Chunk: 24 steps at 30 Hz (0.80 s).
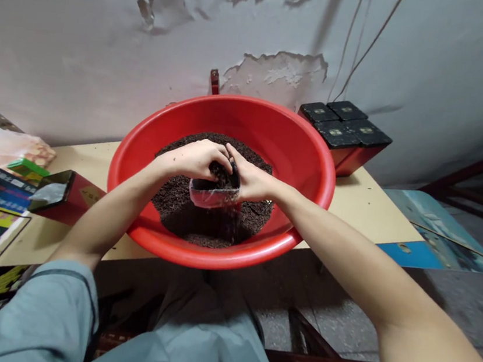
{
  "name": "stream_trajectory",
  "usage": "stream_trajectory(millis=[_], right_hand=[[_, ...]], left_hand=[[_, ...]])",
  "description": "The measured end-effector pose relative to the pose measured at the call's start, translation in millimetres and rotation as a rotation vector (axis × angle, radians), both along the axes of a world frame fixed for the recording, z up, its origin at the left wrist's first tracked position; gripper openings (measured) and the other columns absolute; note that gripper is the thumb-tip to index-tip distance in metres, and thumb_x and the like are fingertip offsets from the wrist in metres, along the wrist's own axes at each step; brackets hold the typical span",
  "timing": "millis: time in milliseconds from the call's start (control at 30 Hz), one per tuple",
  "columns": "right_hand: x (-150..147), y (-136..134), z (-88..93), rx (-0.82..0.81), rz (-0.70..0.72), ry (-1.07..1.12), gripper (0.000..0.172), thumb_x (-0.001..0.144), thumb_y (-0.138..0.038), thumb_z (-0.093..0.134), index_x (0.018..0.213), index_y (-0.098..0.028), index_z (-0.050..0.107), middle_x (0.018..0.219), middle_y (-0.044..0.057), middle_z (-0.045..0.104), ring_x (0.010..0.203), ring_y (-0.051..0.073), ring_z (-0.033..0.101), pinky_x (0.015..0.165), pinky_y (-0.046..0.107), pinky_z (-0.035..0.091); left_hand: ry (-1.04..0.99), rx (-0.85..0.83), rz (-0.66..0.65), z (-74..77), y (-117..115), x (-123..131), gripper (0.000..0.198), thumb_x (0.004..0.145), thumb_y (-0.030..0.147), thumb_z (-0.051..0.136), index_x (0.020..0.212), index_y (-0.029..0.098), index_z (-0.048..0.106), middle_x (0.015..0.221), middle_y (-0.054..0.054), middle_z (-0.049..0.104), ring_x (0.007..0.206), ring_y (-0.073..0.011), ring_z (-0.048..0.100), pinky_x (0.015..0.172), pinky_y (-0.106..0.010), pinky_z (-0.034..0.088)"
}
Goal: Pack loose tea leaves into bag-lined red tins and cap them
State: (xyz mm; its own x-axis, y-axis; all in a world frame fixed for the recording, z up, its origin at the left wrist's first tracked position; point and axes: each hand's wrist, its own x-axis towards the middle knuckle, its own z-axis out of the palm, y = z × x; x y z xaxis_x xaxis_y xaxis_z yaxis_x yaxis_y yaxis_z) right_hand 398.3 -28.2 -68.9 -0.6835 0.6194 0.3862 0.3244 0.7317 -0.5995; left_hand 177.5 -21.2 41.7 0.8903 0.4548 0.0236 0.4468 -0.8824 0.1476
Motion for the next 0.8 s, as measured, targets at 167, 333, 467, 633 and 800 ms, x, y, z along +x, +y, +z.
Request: stream_trajectory(millis=[167, 333, 467, 633, 800], right_hand=[[3, 0, -1.1, -0.047, -0.032, -0.029, 0.148, 0.065, -0.044, 0.092, 0.170, -0.018, -0.009, 0.166, 0.025, 0.037, 0.150, 0.042, 0.045, 0.122, 0.058, 0.037], [3, -2, 0.2, -0.104, -0.082, -0.032, 0.147, 0.063, -0.043, 0.092, 0.171, -0.017, -0.005, 0.150, 0.021, 0.052, 0.133, 0.039, 0.060, 0.118, 0.058, 0.042], [4, -5, 3.3, -0.125, -0.097, -0.047, 0.147, 0.061, -0.047, 0.093, 0.171, -0.018, 0.000, 0.145, 0.019, 0.054, 0.125, 0.037, 0.064, 0.115, 0.055, 0.045], [6, -9, 7.2, -0.118, -0.095, -0.059, 0.145, 0.064, -0.049, 0.092, 0.171, -0.017, 0.000, 0.144, 0.019, 0.054, 0.125, 0.036, 0.063, 0.114, 0.055, 0.046], [4, -11, 8.5, -0.106, -0.072, -0.083, 0.143, 0.064, -0.048, 0.090, 0.171, -0.016, 0.000, 0.143, 0.020, 0.053, 0.126, 0.037, 0.062, 0.114, 0.055, 0.046]], left_hand=[[-0.130, -0.165, 0.023, -6.1, 19, -21, 0.053, 0.081, 0.028, 0.077, 0.133, 0.023, 0.074, 0.127, -0.008, 0.076, 0.108, -0.0217, 0.074, 0.099, -0.032, 0.056], [0.072, -0.265, 0.633, -19.2, 47, -75, 0.090, 0.091, 0.065, 0.065, 0.166, 0.026, 0.036, 0.166, -0.013, 0.046, 0.150, -0.0333, 0.048, 0.124, -0.043, 0.039], [0.504, -0.376, 0.989, -53.4, 56, -92, 0.135, 0.073, 0.069, 0.084, 0.172, 0.025, 0.003, 0.177, -0.022, -0.002, 0.163, -0.0434, 0.015, 0.129, -0.053, 0.027], [0.587, -0.373, 1.130, -90.9, 52, -73, 0.165, 0.053, 0.061, 0.099, 0.170, 0.022, -0.010, 0.177, -0.027, -0.001, 0.157, -0.0503, 0.029, 0.120, -0.060, 0.042], [0.501, -0.300, 1.054, -94.9, 56, -70, 0.117, 0.067, 0.034, 0.096, 0.166, 0.020, 0.036, 0.162, -0.022, 0.049, 0.138, -0.0395, 0.061, 0.111, -0.046, 0.056]])
